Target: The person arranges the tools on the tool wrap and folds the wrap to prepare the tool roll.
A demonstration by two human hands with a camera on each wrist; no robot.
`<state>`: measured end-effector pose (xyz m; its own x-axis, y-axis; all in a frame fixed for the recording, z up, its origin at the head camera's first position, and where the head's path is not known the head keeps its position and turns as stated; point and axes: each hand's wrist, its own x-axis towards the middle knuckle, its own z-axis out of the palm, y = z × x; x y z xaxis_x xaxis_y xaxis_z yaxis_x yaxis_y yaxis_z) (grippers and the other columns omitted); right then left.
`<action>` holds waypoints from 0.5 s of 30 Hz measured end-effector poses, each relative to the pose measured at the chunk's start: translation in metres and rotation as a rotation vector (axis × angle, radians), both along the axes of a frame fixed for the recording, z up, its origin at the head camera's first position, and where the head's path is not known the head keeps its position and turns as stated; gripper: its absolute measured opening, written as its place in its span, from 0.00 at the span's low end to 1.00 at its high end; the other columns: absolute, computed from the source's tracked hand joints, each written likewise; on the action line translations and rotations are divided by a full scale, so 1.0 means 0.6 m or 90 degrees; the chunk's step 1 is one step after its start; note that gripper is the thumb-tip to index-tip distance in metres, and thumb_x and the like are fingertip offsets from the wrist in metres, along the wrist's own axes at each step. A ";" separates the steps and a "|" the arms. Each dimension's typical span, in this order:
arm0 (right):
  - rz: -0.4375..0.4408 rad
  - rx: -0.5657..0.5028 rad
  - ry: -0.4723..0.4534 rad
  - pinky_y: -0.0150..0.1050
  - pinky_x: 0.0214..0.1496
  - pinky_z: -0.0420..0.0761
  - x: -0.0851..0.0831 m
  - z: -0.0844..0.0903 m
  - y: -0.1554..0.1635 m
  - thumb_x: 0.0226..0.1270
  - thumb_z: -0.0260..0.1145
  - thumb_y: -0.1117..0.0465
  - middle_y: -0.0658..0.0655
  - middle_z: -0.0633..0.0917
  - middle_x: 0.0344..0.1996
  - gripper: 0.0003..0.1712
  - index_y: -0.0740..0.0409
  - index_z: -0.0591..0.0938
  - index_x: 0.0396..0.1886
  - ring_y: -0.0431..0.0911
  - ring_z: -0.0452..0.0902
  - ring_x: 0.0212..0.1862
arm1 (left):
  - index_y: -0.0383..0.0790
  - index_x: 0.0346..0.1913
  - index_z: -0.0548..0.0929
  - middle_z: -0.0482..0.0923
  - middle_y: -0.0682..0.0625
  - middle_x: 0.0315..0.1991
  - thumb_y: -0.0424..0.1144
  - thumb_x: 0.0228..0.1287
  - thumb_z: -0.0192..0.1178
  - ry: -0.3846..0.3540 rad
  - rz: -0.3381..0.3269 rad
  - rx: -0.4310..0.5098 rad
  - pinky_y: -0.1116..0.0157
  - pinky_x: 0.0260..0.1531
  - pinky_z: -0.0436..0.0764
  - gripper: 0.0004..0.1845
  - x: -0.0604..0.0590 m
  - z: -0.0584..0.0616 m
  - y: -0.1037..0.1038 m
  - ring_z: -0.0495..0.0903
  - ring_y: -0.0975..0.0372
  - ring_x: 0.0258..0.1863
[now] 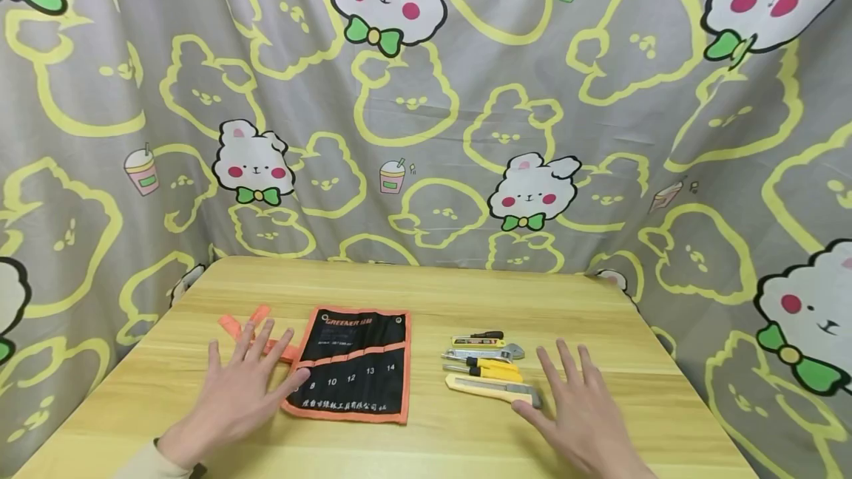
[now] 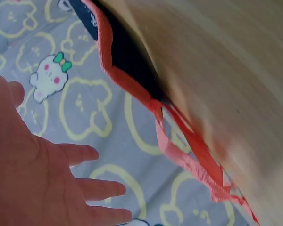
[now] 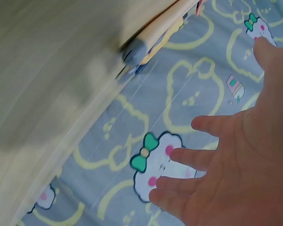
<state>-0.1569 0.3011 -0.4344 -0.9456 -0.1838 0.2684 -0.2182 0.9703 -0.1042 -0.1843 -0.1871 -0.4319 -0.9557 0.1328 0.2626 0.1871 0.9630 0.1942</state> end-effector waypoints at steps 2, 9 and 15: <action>0.011 0.011 0.009 0.69 0.71 0.60 -0.001 0.001 -0.011 0.65 0.63 0.28 0.73 0.64 0.75 0.52 0.58 0.69 0.77 0.76 0.53 0.74 | 0.46 0.77 0.68 0.59 0.35 0.78 0.75 0.68 0.49 -0.007 -0.009 0.002 0.22 0.66 0.40 0.46 -0.003 -0.002 0.005 0.48 0.36 0.79; 0.053 0.027 0.027 0.67 0.72 0.64 -0.008 0.003 -0.053 0.65 0.63 0.27 0.67 0.66 0.76 0.50 0.52 0.70 0.77 0.72 0.56 0.75 | 0.46 0.76 0.70 0.62 0.36 0.77 0.74 0.68 0.50 -0.018 -0.044 -0.006 0.22 0.66 0.41 0.45 -0.010 0.001 0.025 0.51 0.36 0.79; 0.108 0.049 0.057 0.63 0.72 0.68 -0.016 -0.007 -0.093 0.65 0.62 0.27 0.64 0.68 0.76 0.49 0.53 0.71 0.76 0.69 0.59 0.76 | 0.46 0.75 0.72 0.61 0.38 0.78 0.72 0.69 0.51 -0.041 -0.066 -0.004 0.22 0.66 0.39 0.43 -0.016 0.004 0.040 0.49 0.36 0.79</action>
